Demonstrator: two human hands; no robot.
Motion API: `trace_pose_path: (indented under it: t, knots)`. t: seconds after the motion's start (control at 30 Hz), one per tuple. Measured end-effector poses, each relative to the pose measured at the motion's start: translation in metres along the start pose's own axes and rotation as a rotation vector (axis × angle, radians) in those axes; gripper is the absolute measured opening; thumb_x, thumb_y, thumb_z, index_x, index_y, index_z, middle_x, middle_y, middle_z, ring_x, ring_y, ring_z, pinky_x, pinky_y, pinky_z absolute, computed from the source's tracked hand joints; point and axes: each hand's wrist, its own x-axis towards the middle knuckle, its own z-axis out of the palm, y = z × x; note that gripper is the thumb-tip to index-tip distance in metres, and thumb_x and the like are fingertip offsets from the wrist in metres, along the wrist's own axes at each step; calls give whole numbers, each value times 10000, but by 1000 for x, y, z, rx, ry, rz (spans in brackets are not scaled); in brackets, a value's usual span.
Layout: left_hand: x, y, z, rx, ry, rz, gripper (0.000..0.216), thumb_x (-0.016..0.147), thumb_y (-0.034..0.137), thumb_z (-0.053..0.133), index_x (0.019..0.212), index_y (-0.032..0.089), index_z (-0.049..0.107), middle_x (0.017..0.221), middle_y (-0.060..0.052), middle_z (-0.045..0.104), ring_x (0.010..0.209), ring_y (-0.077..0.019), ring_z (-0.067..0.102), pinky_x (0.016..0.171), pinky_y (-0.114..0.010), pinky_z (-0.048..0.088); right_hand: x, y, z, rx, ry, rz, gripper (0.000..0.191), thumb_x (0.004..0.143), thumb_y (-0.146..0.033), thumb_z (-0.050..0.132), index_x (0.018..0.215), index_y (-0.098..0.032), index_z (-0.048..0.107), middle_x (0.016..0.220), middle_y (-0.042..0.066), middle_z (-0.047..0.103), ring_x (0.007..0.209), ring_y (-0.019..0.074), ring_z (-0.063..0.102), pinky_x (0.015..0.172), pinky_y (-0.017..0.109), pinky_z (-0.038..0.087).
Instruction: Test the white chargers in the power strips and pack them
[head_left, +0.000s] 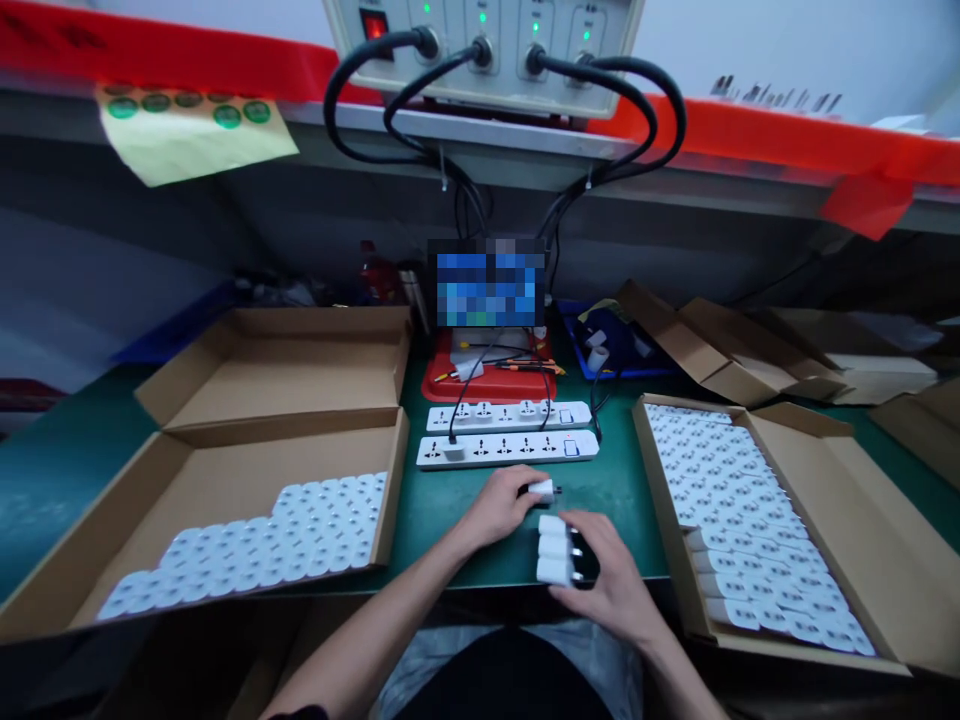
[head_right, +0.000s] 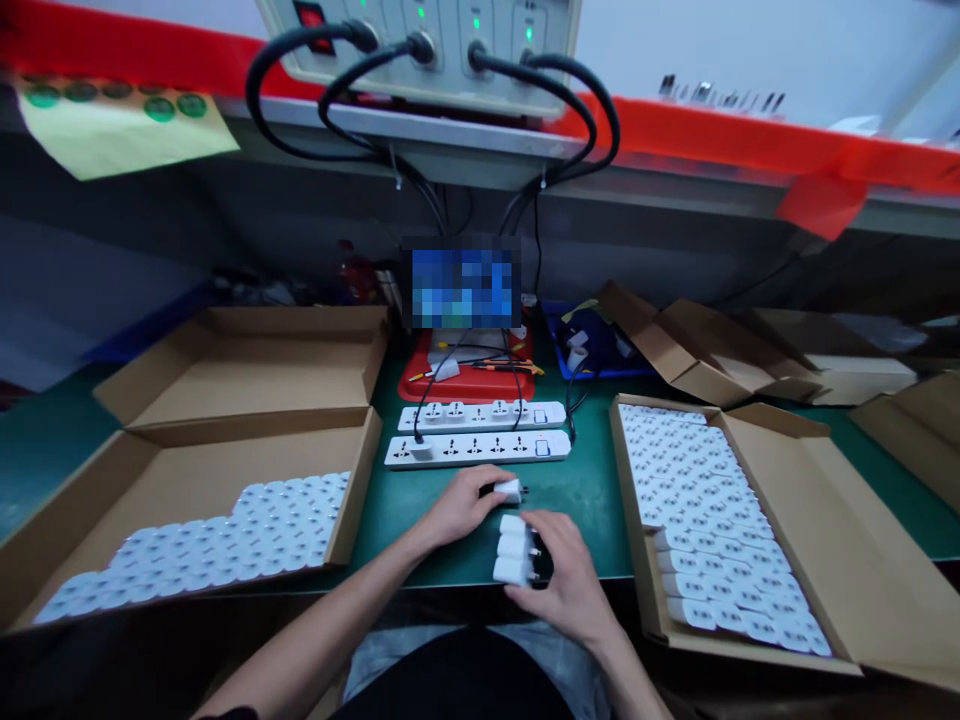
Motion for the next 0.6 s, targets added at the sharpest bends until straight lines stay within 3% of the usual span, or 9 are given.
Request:
trace_pose_path:
  t: [0.07,0.17,0.2,0.27,0.37,0.43,0.5,0.6]
  knots:
    - [3,6,-1,-51,-65,-17,237,1000,201,659,1180,201,813,1193,-76,829,1113,-245,762,1046,-384,573,6,-1,23,36,-38,-1,894,930,-456,784,1675,-462,291,1570,77,637,1403,417,635,1106,580,600]
    - [-8,11,2,-17,-122,16,279,1062,308,627,1281,212,771,1265,-94,793,1168,-251,732,1086,-411,568,2,-3,23,-97,-71,4,892,973,-447,754,1701,-484,240,1616,73,611,1399,443,645,1083,624,605]
    - [-14,12,4,28,-132,38,349,1054,373,665,1360,219,735,1333,-113,761,1233,-270,704,1126,-442,556,-1,-3,14,-139,-76,-4,884,976,-456,745,1704,-478,243,1606,80,621,1378,446,659,1058,627,616]
    - [-29,9,12,139,-174,98,685,955,535,805,1543,240,612,1518,-161,643,1414,-339,596,1215,-536,507,-7,1,-14,-192,-66,-23,842,991,-443,708,1705,-461,263,1565,94,652,1352,439,671,1048,624,617]
    - [-46,-1,29,320,-218,176,1106,798,665,917,1707,290,412,1717,-207,417,1579,-442,407,1257,-661,446,-12,25,-76,-315,13,7,722,1022,-291,585,1686,-416,330,1523,106,667,1381,399,636,1127,613,552]
    - [-52,-6,40,421,-205,181,1101,826,605,915,1733,326,357,1752,-209,352,1586,-468,382,1241,-695,446,-11,50,-118,-480,18,81,705,967,-202,570,1645,-325,418,1537,143,644,1392,399,606,1119,596,527]
    - [-54,-9,47,482,-186,172,1076,843,510,912,1737,338,340,1753,-212,341,1571,-483,393,1232,-707,445,-5,75,-145,-657,-81,157,773,849,-160,630,1606,-247,496,1573,182,610,1411,429,564,1091,577,508]
    - [-50,-7,50,501,-195,165,1107,791,461,937,1722,323,354,1741,-226,339,1559,-508,391,1229,-715,433,4,108,-150,-814,-202,171,869,682,-141,706,1539,-216,582,1547,204,627,1365,447,577,1042,556,504]
